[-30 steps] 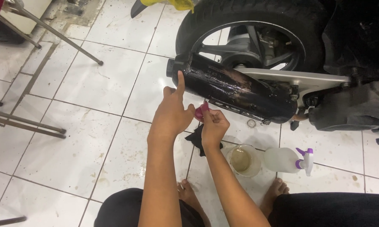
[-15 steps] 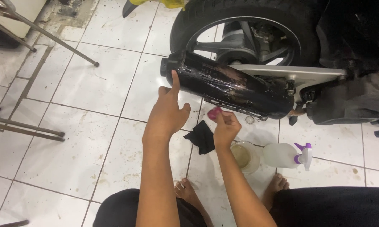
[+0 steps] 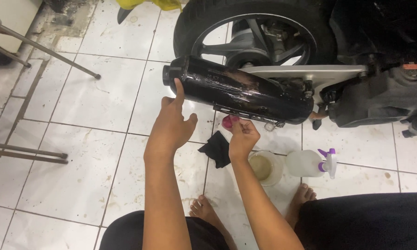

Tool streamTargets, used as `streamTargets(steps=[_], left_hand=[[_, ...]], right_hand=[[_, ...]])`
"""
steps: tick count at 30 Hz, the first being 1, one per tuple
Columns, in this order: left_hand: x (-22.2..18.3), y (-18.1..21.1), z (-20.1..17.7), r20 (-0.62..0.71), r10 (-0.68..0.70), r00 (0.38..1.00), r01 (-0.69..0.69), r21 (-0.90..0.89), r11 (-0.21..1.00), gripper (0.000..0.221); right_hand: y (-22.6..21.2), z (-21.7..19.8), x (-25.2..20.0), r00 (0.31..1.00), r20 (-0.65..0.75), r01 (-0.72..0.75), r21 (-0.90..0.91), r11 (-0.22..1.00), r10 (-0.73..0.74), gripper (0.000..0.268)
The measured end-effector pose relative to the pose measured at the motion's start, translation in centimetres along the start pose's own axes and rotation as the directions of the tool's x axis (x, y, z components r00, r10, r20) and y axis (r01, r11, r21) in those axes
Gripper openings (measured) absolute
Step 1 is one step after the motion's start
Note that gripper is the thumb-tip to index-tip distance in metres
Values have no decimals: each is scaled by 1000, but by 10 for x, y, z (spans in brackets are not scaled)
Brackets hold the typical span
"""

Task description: The person sits on the floor and scrubs a black motorcycle exhaust pipe with a pink sponge. They dip the sponge into a bucket of water and continue scrubbing the surface of the exhaust pipe.

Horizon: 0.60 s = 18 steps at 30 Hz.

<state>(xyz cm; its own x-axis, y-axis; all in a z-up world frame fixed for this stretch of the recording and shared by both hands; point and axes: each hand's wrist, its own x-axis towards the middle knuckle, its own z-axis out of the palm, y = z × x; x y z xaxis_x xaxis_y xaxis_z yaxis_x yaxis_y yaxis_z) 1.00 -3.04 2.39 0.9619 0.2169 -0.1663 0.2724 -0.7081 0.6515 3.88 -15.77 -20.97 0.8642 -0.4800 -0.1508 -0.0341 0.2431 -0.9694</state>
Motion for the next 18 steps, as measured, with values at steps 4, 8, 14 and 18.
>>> streamTargets(steps=[4, 8, 14, 18], left_hand=[[2, 1, 2, -3, 2, 1000, -2, -8, 1000, 80], [2, 0, 2, -9, 10, 1000, -10, -4, 1000, 78], [1, -2, 3, -14, 10, 1000, -10, 5, 1000, 76], [6, -3, 4, -54, 33, 998, -32, 20, 999, 72]], right_hand=[[14, 8, 9, 996, 66, 72, -84, 994, -66, 9], [19, 14, 16, 993, 91, 95, -217, 971, -77, 13], [-9, -3, -10, 995, 61, -69, -62, 996, 73, 10], [6, -27, -20, 952, 305, 157, -395, 905, -33, 9]])
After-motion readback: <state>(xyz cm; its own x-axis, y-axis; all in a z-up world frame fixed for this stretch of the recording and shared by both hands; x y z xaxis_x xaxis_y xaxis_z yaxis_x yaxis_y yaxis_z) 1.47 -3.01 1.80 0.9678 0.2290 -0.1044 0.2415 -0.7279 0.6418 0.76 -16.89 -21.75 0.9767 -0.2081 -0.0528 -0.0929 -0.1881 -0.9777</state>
